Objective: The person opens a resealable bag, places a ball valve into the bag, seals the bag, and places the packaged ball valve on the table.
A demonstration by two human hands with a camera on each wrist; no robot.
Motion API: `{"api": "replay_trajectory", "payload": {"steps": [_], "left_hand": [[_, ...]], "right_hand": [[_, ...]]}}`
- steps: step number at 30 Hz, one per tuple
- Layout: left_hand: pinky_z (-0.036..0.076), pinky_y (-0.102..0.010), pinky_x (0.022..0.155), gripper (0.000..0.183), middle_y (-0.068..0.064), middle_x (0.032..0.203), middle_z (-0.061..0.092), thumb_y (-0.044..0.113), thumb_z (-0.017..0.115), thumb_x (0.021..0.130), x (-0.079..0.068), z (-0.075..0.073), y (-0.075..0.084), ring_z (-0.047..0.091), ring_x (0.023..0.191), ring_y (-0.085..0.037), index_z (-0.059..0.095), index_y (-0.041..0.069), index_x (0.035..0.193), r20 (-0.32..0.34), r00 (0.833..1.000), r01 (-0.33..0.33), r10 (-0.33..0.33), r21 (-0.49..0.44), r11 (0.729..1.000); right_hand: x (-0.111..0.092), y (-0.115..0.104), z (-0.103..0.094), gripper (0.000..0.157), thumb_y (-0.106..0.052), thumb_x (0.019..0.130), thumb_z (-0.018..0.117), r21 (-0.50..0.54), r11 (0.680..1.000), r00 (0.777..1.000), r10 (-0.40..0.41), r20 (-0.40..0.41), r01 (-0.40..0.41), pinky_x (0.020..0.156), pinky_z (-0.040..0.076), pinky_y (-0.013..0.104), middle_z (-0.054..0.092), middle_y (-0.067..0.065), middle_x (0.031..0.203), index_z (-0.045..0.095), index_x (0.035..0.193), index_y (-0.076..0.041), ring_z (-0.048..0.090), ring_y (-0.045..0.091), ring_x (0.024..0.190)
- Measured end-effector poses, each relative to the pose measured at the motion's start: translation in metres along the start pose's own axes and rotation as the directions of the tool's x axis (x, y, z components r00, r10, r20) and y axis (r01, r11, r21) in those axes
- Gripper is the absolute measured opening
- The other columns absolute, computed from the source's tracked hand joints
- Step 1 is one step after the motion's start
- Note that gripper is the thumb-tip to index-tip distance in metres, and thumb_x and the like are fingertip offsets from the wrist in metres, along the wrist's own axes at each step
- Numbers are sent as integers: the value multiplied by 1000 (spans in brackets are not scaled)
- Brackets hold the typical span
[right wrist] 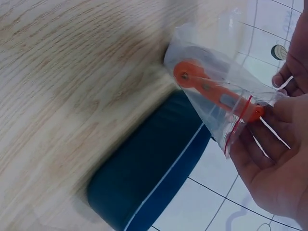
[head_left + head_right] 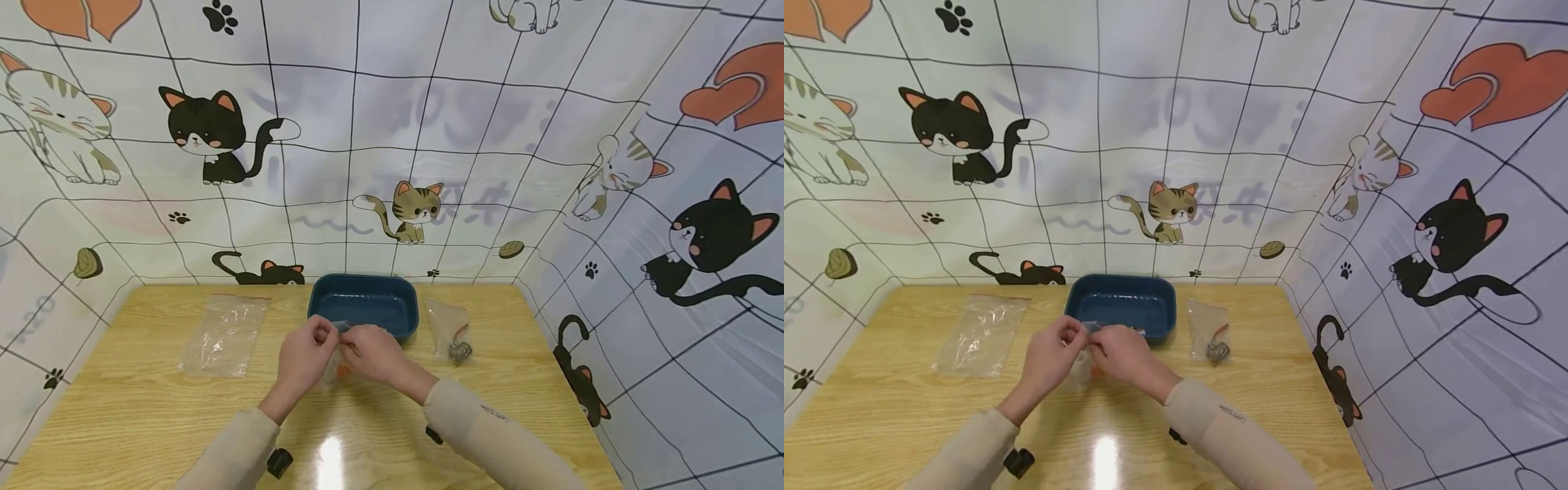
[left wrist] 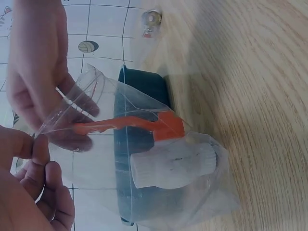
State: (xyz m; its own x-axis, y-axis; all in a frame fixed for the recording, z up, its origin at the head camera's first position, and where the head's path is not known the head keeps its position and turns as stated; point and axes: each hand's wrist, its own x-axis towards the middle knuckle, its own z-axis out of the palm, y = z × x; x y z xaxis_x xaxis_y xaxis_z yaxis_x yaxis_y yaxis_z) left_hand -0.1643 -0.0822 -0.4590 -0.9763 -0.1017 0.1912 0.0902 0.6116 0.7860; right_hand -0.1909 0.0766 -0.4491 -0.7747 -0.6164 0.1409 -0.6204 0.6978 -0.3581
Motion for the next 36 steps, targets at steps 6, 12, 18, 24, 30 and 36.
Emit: {"api": "replay_trajectory", "payload": {"steps": [6, 12, 18, 24, 30, 36], "left_hand": [[42, -22, 52, 10, 1, 71, 69, 21, 63, 92, 6, -8, 1, 56, 56, -5, 66, 13, 88, 12, 998, 60, -60, -68, 996], [42, -23, 52, 10, -1, 73, 69, 21, 62, 92, 12, -13, 3, 56, 56, -8, 64, 12, 90, 36, 993, 111, -108, -69, 991], [49, -40, 80, 31, -10, 108, 65, 18, 60, 88, 19, -18, -2, 60, 96, -26, 56, 7, 116, 27, 995, 97, -97, -8, 995], [40, -54, 102, 48, -11, 138, 55, 6, 54, 90, 22, -24, -12, 51, 125, -35, 51, 13, 138, 115, 988, -92, 102, -83, 992], [32, -63, 107, 31, -16, 141, 54, 3, 48, 96, 21, -28, -19, 40, 138, -40, 69, 15, 116, 174, 960, -205, 221, -107, 973], [36, -60, 107, 26, -11, 125, 66, 31, 52, 101, 21, -31, -29, 47, 132, -39, 73, 15, 105, 193, 959, -206, 206, -21, 978]], "right_hand": [[-7, 1, -5, 21, -37, 96, 60, -31, 999, 999, -35, -1, 35, 80, 53, 25, 72, -9, 95, 76, 94, -23, 64, 8, 92], [-10, 2, -9, 11, -30, 91, 69, -121, 989, 994, -96, -52, 89, 87, 52, 25, 70, -7, 105, 77, 92, -22, 63, 10, 101], [-6, 5, -22, 7, -28, 89, 71, -122, 988, 986, -114, -123, 99, 86, 52, 27, 72, -10, 94, 76, 90, -23, 63, 10, 96], [-2, 10, -31, 9, -28, 90, 70, -98, 991, 986, -104, -131, 92, 90, 51, 29, 72, -8, 96, 76, 91, -22, 63, 12, 100], [-2, 15, -39, 10, -28, 89, 69, -81, 993, 978, -102, -182, 88, 91, 51, 29, 70, -5, 103, 75, 93, -21, 62, 13, 103], [-3, 21, -46, 9, -27, 89, 69, -64, 994, 977, -95, -193, 84, 91, 50, 28, 68, -5, 107, 75, 94, -21, 61, 13, 104]]}}
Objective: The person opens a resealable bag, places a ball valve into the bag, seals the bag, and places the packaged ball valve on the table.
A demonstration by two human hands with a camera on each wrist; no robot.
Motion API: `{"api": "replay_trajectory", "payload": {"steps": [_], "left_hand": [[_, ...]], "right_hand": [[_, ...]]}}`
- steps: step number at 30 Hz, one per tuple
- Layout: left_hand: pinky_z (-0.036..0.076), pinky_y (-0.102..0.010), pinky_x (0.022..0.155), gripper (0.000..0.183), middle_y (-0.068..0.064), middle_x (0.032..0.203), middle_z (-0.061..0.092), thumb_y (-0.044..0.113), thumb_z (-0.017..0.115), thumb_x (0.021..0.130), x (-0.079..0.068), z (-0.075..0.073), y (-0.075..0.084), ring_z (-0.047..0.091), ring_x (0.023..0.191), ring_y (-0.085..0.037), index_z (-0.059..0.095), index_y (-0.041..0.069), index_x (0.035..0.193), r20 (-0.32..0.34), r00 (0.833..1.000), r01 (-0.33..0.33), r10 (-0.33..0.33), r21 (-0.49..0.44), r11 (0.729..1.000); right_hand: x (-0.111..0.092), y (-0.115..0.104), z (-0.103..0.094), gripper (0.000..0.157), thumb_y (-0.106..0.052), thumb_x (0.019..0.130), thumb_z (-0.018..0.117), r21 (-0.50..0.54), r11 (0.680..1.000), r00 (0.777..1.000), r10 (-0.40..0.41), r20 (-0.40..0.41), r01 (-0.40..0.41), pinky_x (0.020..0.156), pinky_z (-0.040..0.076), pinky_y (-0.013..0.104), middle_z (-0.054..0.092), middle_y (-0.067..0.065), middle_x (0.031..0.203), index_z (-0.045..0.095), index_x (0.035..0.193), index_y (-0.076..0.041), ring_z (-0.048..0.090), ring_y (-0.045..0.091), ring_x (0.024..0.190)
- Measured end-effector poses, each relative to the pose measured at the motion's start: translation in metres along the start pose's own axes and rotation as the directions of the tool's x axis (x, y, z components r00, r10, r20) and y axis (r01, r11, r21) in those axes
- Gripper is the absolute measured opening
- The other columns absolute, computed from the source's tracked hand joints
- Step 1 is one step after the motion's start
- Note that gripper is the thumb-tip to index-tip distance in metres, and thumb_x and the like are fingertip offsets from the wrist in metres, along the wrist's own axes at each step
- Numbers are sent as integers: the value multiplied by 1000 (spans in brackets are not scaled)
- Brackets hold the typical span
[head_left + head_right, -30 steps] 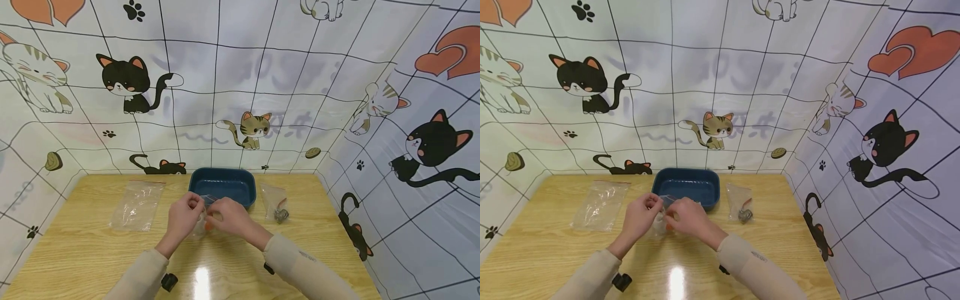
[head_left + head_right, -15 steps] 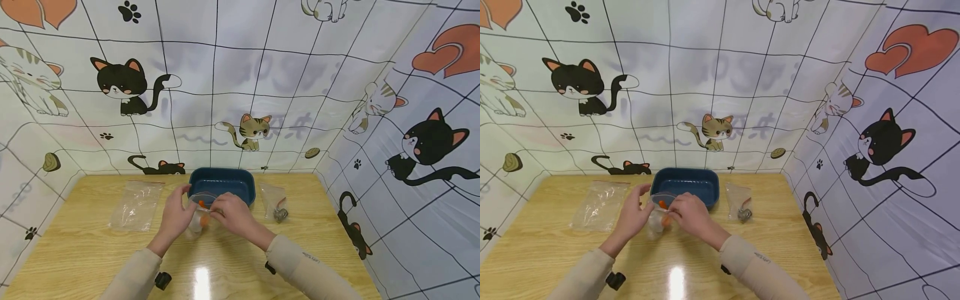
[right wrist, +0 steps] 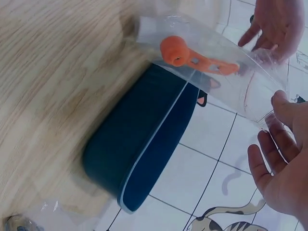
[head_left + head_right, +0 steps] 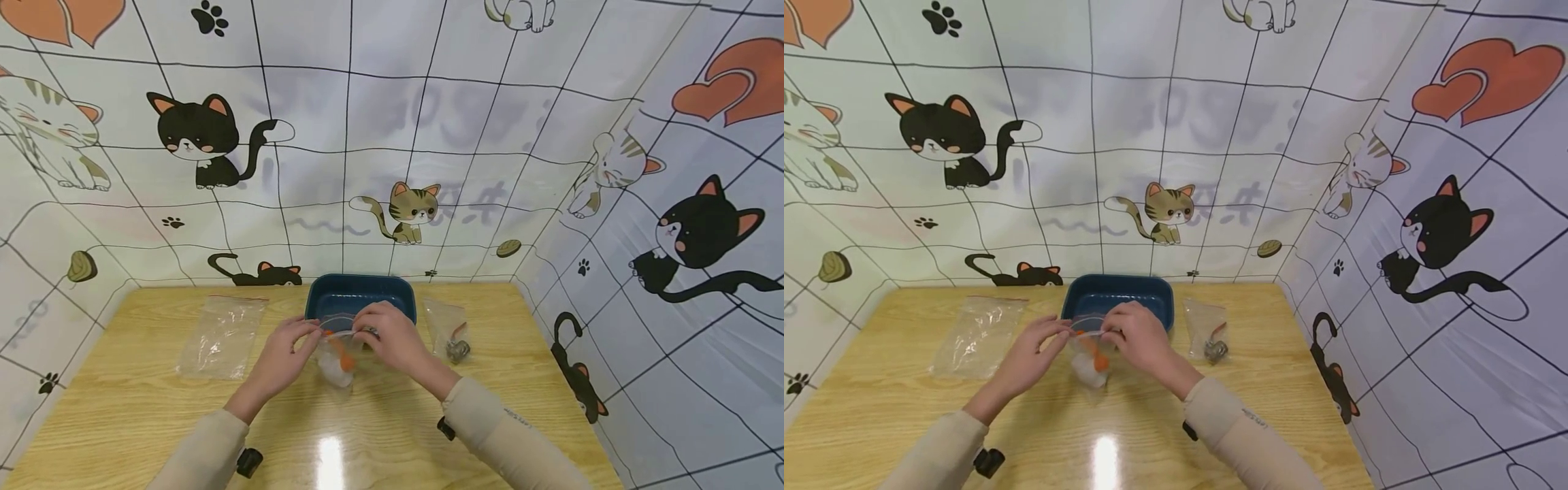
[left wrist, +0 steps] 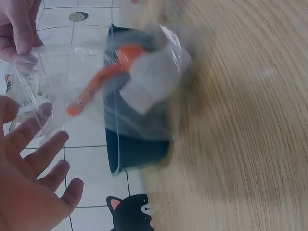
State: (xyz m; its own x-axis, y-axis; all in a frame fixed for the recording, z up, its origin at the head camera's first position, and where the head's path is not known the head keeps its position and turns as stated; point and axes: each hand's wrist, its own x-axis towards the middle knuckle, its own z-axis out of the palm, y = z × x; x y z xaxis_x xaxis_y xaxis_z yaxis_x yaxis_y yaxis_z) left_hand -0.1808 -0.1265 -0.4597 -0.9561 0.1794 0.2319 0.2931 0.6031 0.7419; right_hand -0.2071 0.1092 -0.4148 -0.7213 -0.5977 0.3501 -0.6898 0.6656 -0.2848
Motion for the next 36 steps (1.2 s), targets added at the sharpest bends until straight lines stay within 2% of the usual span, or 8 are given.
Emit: {"api": "replay_trajectory", "payload": {"steps": [7, 15, 19, 23, 27, 31, 34, 36], "left_hand": [[47, -50, 98, 18, 2, 104, 72, 34, 62, 96, -3, -1, -9, 61, 114, -26, 73, 21, 98, -8, 1000, -1, 2, 50, 999], [51, -45, 90, 8, 5, 97, 73, 27, 68, 92, -3, -8, 3, 65, 99, -19, 74, 21, 93, -64, 996, -66, 69, 56, 996], [51, -44, 89, 7, 6, 96, 73, 22, 69, 91, -3, -11, 11, 66, 97, -17, 74, 20, 95, -84, 986, -136, 141, 66, 988], [51, -42, 89, 5, 9, 96, 72, 19, 68, 92, -3, -10, 17, 65, 96, -13, 71, 21, 94, -83, 982, -170, 171, 22, 985], [50, -41, 88, 7, 12, 95, 70, 18, 67, 93, -4, -10, 21, 63, 96, -10, 70, 23, 93, -78, 984, -163, 162, -12, 986], [50, -37, 83, 7, 11, 96, 69, 19, 66, 93, -4, -10, 21, 63, 96, -10, 69, 23, 99, -74, 986, -149, 147, -25, 988], [48, -29, 65, 21, 8, 98, 70, 24, 65, 94, -6, -11, 20, 65, 97, -14, 63, 22, 114, -54, 995, -87, 83, -71, 994], [48, -28, 66, 24, 7, 98, 70, 28, 65, 94, -7, -12, 16, 65, 97, -15, 60, 23, 117, -46, 998, -36, 32, -94, 995]], "right_hand": [[-1, 9, -6, 10, -28, 87, 71, 26, 998, 998, 63, 5, -63, 94, 50, 31, 67, -2, 108, 74, 92, -19, 61, 16, 105], [-2, 20, -12, 11, -33, 87, 72, 93, 973, 975, 201, 99, -210, 95, 50, 39, 66, 1, 115, 74, 87, -22, 59, 22, 112], [-2, 23, -14, 11, -33, 87, 72, 143, 963, 967, 210, 145, -230, 96, 50, 39, 68, 0, 116, 73, 88, -23, 61, 21, 112], [-2, 25, -14, 12, -30, 87, 71, 276, 936, 968, 170, 185, -217, 94, 51, 39, 68, 3, 122, 72, 95, -21, 61, 21, 117], [-1, 24, -12, 15, -25, 89, 70, 401, 896, 970, 111, 218, -193, 90, 53, 34, 70, 5, 116, 72, 101, -16, 65, 19, 110], [0, 21, -10, 11, -22, 90, 69, 411, 889, 967, 114, 227, -202, 84, 53, 25, 72, -2, 99, 73, 99, -17, 67, 10, 91], [1, 21, -9, 9, -20, 89, 70, 404, 892, 969, 126, 211, -204, 80, 53, 23, 72, -5, 95, 74, 97, -18, 66, 7, 87], [1, 20, -8, 8, -20, 88, 71, 410, 891, 973, 124, 194, -195, 80, 53, 23, 73, -5, 95, 74, 96, -18, 67, 7, 86]]}}
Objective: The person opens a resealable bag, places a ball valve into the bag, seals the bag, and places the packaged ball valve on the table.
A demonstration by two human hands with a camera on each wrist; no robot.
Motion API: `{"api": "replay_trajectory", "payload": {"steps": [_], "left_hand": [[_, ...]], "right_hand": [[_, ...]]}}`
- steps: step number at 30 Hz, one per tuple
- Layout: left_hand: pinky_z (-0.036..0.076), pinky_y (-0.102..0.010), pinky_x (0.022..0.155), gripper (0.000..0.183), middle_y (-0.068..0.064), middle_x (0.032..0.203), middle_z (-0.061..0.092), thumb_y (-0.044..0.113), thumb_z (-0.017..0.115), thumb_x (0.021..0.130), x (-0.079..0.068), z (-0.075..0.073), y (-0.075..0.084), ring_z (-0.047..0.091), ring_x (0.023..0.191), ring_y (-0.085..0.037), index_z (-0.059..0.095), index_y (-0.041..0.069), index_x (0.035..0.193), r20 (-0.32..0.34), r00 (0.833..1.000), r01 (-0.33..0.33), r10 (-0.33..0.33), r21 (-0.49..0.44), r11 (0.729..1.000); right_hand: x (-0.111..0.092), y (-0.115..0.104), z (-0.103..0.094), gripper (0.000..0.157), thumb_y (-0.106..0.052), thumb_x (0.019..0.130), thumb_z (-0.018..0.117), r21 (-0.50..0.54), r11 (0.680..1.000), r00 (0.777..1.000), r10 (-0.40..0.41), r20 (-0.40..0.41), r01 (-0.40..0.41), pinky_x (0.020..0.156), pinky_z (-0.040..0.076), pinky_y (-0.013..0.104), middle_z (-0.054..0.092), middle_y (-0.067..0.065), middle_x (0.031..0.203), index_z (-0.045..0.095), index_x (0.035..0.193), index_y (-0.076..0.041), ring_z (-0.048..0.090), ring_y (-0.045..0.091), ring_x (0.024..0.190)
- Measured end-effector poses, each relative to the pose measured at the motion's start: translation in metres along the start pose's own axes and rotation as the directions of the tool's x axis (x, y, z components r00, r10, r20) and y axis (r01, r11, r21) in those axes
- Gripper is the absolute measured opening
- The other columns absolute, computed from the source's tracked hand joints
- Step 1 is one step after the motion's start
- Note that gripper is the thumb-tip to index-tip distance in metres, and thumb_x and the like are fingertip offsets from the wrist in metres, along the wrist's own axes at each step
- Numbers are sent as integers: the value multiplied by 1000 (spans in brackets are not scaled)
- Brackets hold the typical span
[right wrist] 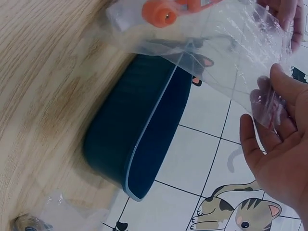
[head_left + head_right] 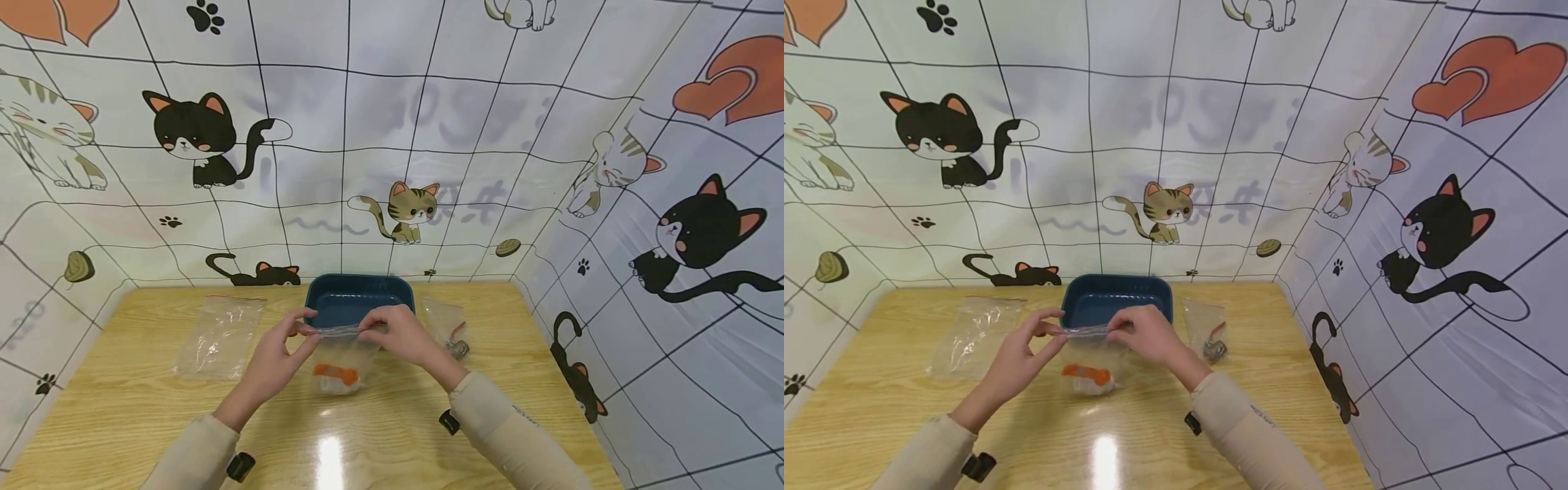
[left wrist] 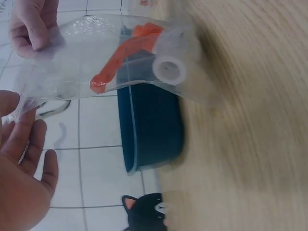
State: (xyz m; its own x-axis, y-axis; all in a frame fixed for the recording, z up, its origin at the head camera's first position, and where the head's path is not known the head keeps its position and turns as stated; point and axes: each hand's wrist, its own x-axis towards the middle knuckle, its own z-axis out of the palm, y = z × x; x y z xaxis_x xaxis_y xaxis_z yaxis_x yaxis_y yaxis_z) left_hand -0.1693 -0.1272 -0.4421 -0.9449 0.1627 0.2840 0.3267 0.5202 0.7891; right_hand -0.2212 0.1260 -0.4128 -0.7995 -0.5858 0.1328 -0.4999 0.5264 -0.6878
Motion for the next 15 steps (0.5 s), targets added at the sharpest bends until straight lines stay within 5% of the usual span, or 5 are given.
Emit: {"api": "replay_trajectory", "payload": {"steps": [5, 15], "left_hand": [[49, -40, 90, 13, 10, 96, 68, 35, 64, 94, -4, 0, -9, 61, 95, -9, 67, 24, 101, -4, 998, 70, -70, 0, 998], [51, -38, 89, 10, 11, 92, 69, 31, 69, 91, -4, 6, 3, 63, 96, -9, 71, 23, 96, -45, 998, 43, -47, -79, 996]], "right_hand": [[1, -1, 1, 8, -19, 88, 71, 12, 1000, 1000, -17, -6, 17, 80, 54, 23, 72, -5, 95, 74, 95, -18, 67, 6, 86], [8, -18, 3, 34, -23, 90, 70, 12, 1000, 998, 15, 64, -16, 90, 52, 27, 68, 0, 115, 59, 121, -18, 64, 12, 106]]}}
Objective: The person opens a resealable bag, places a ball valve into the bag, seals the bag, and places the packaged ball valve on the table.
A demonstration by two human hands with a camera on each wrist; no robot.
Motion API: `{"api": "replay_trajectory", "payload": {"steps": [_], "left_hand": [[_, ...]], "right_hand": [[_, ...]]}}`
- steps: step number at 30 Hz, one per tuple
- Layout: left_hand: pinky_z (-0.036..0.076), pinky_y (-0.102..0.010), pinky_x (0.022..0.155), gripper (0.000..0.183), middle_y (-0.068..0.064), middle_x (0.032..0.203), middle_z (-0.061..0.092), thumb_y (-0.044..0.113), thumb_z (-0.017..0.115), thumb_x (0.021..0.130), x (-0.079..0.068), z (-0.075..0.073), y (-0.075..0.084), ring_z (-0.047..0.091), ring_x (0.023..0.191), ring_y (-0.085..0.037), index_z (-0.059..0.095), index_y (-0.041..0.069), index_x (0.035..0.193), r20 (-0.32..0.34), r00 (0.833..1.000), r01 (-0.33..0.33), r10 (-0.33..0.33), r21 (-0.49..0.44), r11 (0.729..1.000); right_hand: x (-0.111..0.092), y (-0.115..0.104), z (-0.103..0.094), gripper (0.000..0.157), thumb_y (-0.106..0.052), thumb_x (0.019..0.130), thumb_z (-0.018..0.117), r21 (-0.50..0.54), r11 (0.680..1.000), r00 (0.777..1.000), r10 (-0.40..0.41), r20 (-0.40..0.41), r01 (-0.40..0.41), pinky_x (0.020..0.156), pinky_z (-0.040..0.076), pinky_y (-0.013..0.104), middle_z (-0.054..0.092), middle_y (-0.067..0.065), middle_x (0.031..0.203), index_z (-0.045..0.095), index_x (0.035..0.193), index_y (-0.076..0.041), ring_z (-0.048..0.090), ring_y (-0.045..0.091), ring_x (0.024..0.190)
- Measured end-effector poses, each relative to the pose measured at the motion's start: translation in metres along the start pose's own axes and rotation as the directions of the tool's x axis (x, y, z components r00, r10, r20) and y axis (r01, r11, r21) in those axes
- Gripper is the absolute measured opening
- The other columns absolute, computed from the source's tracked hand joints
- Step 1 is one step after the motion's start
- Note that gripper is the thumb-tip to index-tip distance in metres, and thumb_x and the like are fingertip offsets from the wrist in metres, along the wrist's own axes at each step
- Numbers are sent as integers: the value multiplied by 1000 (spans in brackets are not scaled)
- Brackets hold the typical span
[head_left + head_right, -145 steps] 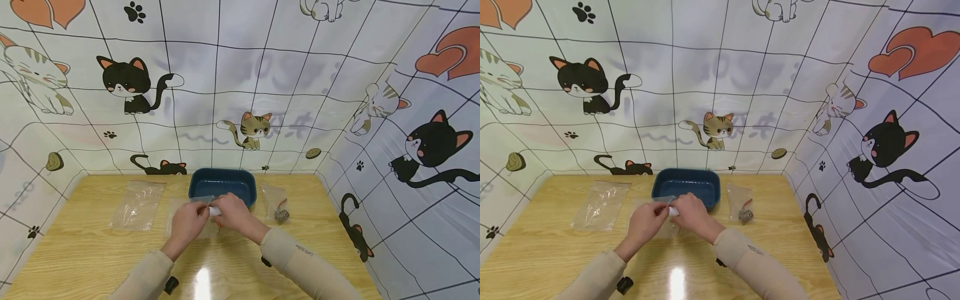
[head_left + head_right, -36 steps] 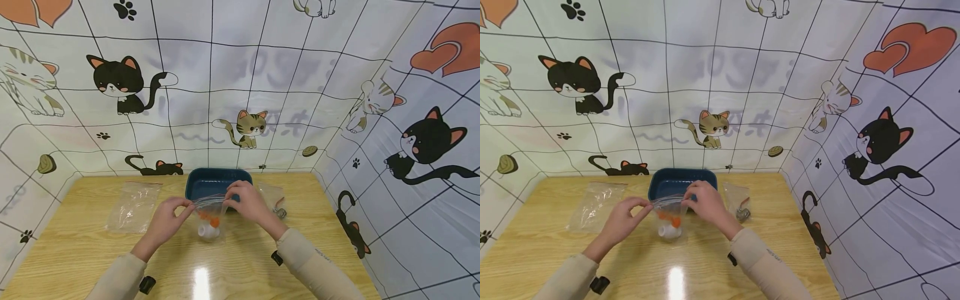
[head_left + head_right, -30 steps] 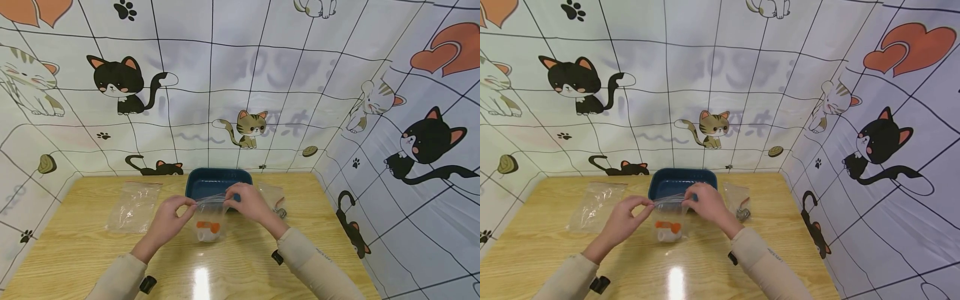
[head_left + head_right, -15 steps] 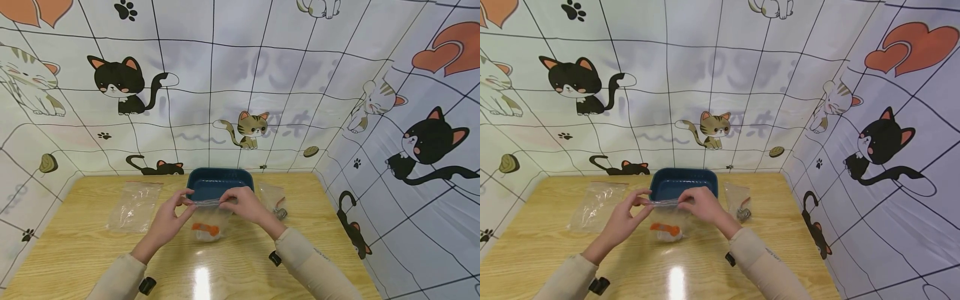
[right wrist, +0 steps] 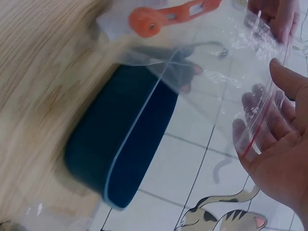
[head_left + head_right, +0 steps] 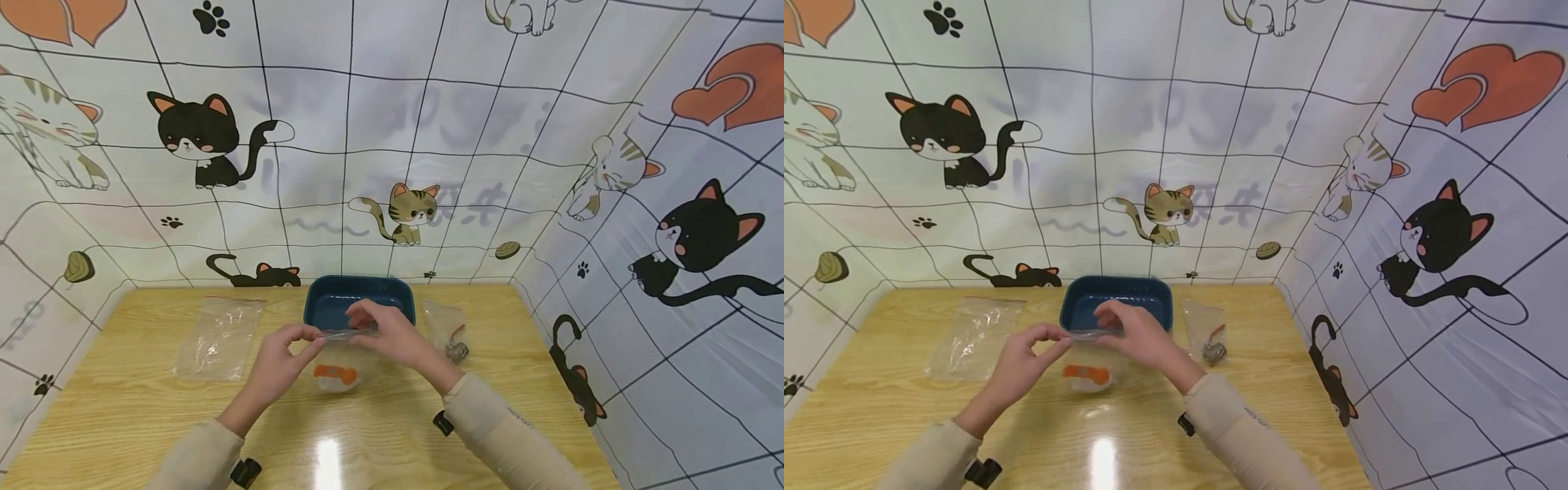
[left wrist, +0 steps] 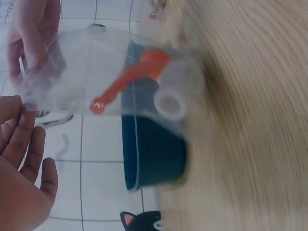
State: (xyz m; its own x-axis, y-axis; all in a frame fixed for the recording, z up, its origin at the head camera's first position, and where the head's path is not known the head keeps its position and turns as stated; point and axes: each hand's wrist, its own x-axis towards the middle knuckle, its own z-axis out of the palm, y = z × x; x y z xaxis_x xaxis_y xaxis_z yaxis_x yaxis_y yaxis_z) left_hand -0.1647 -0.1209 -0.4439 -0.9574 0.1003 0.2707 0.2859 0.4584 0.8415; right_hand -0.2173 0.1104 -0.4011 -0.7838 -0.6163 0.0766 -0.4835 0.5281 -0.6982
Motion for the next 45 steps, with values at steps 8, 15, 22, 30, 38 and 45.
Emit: {"api": "replay_trajectory", "payload": {"steps": [8, 15, 22, 30, 38, 45], "left_hand": [[52, -33, 85, 5, 12, 91, 67, 30, 69, 91, -3, 5, 9, 62, 94, -7, 71, 26, 94, 3, 999, -36, 36, -4, 999], [50, -43, 91, 7, 10, 93, 66, 29, 69, 91, -5, 4, 8, 62, 95, -9, 69, 24, 96, 2, 1000, -19, 19, 5, 1000], [49, -43, 92, 10, 8, 94, 68, 29, 66, 93, -7, 4, 11, 62, 98, -11, 70, 20, 96, -24, 1000, -3, 3, 0, 1000], [51, -38, 86, 6, 8, 90, 69, 22, 69, 91, -6, 8, 18, 63, 92, -10, 72, 17, 93, -130, 987, -87, 92, 45, 995], [49, -40, 81, 4, 7, 82, 69, 13, 73, 87, -4, 12, 14, 62, 84, -12, 73, 16, 88, -175, 951, -221, 256, 194, 956], [47, -49, 88, 7, 5, 80, 70, 10, 75, 84, -4, 14, 14, 64, 87, -17, 71, 16, 85, -197, 938, -246, 287, 208, 947]], "right_hand": [[4, -14, 11, 11, -25, 92, 68, -83, 991, 993, -106, -49, 102, 78, 52, 18, 72, -7, 96, 73, 99, -19, 64, 1, 87], [6, -14, 15, 11, -26, 92, 67, -121, 986, 986, -125, -111, 111, 74, 55, 26, 73, -7, 90, 75, 94, -19, 64, 1, 82], [5, -17, 16, 12, -27, 92, 67, -119, 988, 984, -116, -135, 101, 75, 55, 25, 73, -6, 91, 75, 95, -19, 65, 3, 84], [4, -19, 15, 12, -25, 93, 66, -70, 993, 986, -103, -128, 94, 77, 53, 20, 73, -5, 95, 74, 97, -18, 66, 4, 87], [4, -18, 19, 12, -28, 91, 68, -128, 985, 986, -131, -100, 118, 80, 52, 22, 73, -7, 94, 75, 97, -20, 66, 7, 91], [4, -21, 23, 12, -29, 89, 71, -218, 965, 971, -182, -157, 146, 81, 52, 26, 74, -8, 91, 76, 94, -20, 66, 12, 90]]}}
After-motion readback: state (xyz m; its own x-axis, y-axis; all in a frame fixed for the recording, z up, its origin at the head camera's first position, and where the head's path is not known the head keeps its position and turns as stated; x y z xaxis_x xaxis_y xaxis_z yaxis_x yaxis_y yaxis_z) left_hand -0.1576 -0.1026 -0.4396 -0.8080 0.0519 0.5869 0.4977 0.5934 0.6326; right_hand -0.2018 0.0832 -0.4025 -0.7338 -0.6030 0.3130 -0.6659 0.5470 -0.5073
